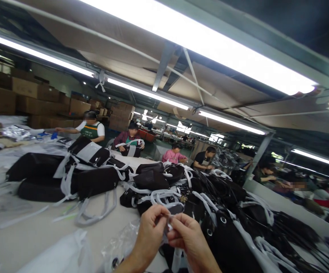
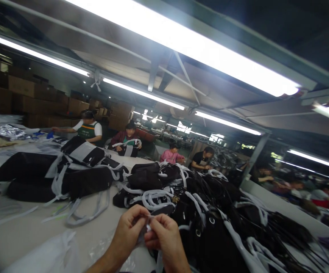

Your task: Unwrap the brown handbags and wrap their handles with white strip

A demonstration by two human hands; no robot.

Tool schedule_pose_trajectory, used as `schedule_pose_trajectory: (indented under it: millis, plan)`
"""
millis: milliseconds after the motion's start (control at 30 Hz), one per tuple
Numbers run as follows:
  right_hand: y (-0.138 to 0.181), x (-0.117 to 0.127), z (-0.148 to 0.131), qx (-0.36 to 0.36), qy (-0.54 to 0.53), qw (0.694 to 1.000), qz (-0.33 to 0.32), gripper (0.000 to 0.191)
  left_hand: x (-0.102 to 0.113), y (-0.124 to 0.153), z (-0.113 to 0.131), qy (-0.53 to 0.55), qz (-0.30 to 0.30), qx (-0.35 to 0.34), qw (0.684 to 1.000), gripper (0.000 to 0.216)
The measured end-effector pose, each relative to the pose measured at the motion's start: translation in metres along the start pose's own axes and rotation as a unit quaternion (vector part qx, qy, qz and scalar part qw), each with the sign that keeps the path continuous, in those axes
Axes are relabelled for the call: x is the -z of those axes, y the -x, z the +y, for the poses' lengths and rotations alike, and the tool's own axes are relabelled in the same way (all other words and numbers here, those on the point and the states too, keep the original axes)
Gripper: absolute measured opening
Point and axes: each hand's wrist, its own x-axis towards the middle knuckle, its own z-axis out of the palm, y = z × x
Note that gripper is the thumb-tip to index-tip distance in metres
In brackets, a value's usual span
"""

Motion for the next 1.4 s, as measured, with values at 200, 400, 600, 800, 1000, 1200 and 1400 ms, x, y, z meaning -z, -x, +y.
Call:
schedule_pose_trajectory:
  millis: [200,400,600,800,1000,1200,1400]
  plan:
    - [0.004,-0.005,-0.005,-0.053,-0.063,0.996,-0.041,0.053,0.004,0.009,0.003,-0.018,-0.016,-0.010,1.000,0.020]
    - [0.002,-0.010,0.004,-0.014,-0.119,0.993,-0.019,0.052,0.006,0.010,0.001,-0.009,-0.004,-0.072,0.997,0.023]
    - [-0.004,-0.006,0.020,0.028,-0.131,0.989,-0.054,0.048,0.011,0.007,-0.002,-0.027,-0.021,-0.088,0.996,0.022]
    - [-0.002,-0.006,0.018,0.073,-0.162,0.982,-0.062,0.050,0.007,0.006,-0.010,-0.053,0.013,-0.102,0.993,0.016]
    - [-0.006,-0.005,0.019,0.068,-0.116,0.988,-0.072,0.057,0.006,0.008,-0.012,-0.073,0.032,-0.150,0.986,0.019]
    - [-0.007,-0.005,0.022,0.087,-0.115,0.988,-0.060,0.047,0.011,0.010,-0.007,-0.081,-0.009,-0.203,0.976,0.023]
    - [-0.008,-0.009,0.030,0.097,-0.154,0.983,-0.010,0.048,0.012,0.007,-0.004,-0.084,-0.014,-0.158,0.984,0.022]
